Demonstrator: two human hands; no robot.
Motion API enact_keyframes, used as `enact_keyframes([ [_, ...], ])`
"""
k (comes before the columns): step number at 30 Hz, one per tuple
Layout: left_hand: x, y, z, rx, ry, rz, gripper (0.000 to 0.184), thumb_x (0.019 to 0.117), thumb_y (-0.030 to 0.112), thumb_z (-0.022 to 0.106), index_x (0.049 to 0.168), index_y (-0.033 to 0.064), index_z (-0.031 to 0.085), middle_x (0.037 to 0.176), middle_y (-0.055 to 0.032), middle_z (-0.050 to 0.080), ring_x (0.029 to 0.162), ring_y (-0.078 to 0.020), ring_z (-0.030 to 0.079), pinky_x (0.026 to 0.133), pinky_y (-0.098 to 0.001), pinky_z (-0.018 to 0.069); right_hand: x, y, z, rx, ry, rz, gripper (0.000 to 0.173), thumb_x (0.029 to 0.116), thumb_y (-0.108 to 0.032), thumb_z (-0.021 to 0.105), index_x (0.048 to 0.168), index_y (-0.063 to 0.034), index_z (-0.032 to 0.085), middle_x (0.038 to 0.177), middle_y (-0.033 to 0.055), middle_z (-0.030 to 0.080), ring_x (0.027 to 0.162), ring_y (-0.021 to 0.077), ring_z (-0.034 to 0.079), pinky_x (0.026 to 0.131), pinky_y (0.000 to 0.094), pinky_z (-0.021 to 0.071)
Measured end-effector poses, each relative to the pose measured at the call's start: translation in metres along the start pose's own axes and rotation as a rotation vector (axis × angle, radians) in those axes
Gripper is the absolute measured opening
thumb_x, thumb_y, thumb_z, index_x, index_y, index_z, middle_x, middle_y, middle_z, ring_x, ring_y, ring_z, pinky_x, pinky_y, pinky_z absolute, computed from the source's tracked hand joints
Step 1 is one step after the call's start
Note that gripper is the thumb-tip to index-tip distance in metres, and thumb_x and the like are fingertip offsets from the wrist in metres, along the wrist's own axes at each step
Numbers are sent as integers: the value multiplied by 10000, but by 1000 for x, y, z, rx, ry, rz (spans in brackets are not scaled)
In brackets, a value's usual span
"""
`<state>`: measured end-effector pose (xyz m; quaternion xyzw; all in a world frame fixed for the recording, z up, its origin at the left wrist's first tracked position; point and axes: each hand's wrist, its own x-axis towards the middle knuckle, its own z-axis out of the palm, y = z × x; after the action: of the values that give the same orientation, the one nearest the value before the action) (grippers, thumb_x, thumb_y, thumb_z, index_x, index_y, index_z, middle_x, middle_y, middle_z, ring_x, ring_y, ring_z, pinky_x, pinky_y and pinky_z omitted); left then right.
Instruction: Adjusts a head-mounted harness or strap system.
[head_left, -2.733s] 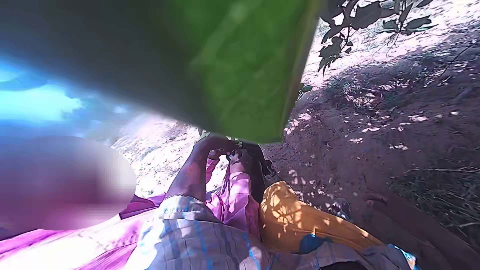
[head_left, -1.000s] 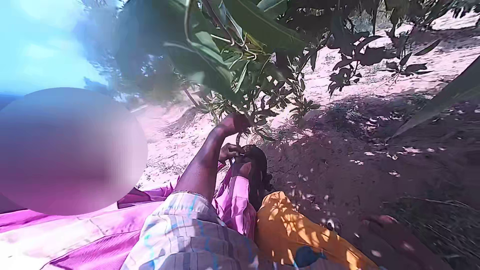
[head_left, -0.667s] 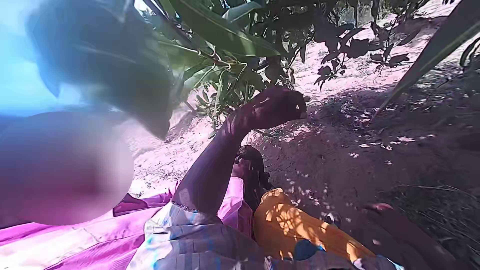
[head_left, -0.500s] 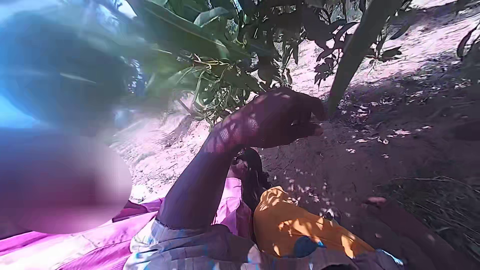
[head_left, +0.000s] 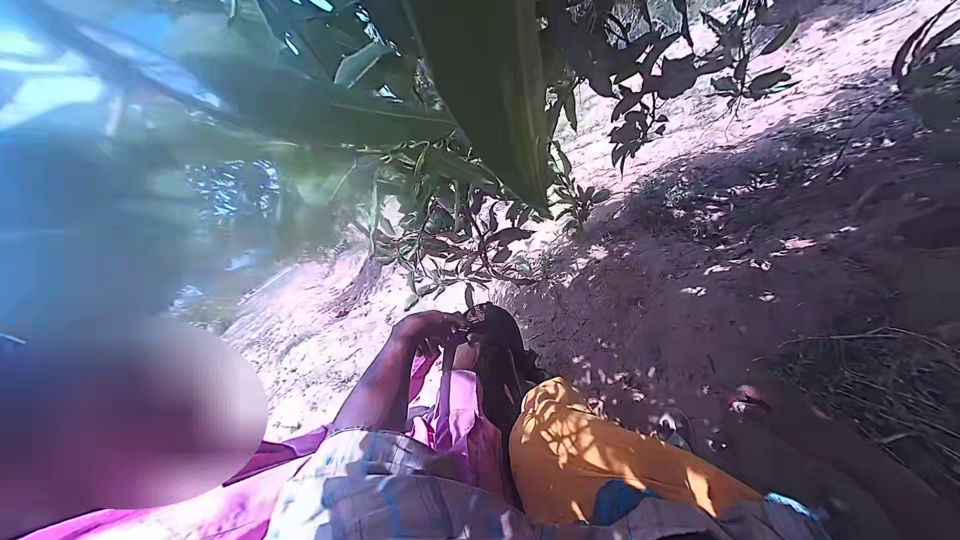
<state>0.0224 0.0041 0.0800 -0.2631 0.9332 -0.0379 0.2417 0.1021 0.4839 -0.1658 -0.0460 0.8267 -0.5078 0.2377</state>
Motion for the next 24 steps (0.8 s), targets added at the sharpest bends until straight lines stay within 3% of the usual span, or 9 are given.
enact_keyframes([
  [2,15,-18,15,105,46,67,348,1081,207,466,1403,107,550,1075,-190,648,853,-280,628,774,-491,514,1,2,0,10,-2,26,292,1075,-156,529,1277,18,649,1263,215,649,1151,271,628,1022,424,470],
  [4,27,-29,26,238,183,199,381,1061,228,496,1424,147,578,1317,-206,637,1175,-414,625,937,-666,471,6,3,3,33,-13,41,277,1073,-112,518,1270,48,631,1255,225,628,1128,256,605,1008,391,463],
  [6,31,-43,37,322,300,259,347,1039,267,555,1345,125,634,1343,-190,637,1280,-426,567,1021,-658,417,12,3,6,-11,-30,55,296,1074,-131,526,1293,26,649,1283,232,641,1168,285,618,1033,432,460],
  [8,35,-54,42,340,407,286,354,1020,331,595,1318,147,652,1348,-149,641,1290,-391,551,1049,-609,391,19,5,8,-68,-62,53,321,1084,-165,509,1328,-4,645,1317,238,635,1227,324,605,1067,490,437],
  [10,39,-58,43,325,484,317,418,1014,366,604,1367,142,621,1344,-171,630,1299,-398,533,1060,-602,380,25,16,15,-66,-30,-26,257,1071,-107,528,1222,41,673,1193,235,665,1099,311,619,992,484,456],
  [14,56,-59,42,364,608,587,423,901,207,760,1299,107,658,1263,-201,628,1276,-432,521,1068,-617,382,33,18,15,-124,-70,-23,262,1062,-95,545,1238,44,682,1275,267,634,1186,378,601,1047,518,437],
  [19,64,-53,48,392,668,785,226,946,97,608,1132,21,712,1338,-169,627,1288,-403,544,1034,-602,425,25,16,14,-143,-58,28,324,1091,-151,497,1304,48,641,1314,284,627,1224,360,596,1070,507,415],
  [22,60,-48,53,367,684,773,201,948,71,633,1118,5,718,1350,-196,617,1289,-426,539,1037,-617,415,18,5,13,-150,-51,56,312,1090,-162,500,1261,51,649,1222,262,646,1099,308,603,990,473,435],
  [24,65,-53,55,350,707,783,202,951,88,648,1130,40,729,1368,-180,610,1301,-418,530,1051,-615,400,13,-1,12,-161,-66,74,332,1098,-172,483,1297,43,639,1264,264,638,1148,324,603,1021,486,425],
])
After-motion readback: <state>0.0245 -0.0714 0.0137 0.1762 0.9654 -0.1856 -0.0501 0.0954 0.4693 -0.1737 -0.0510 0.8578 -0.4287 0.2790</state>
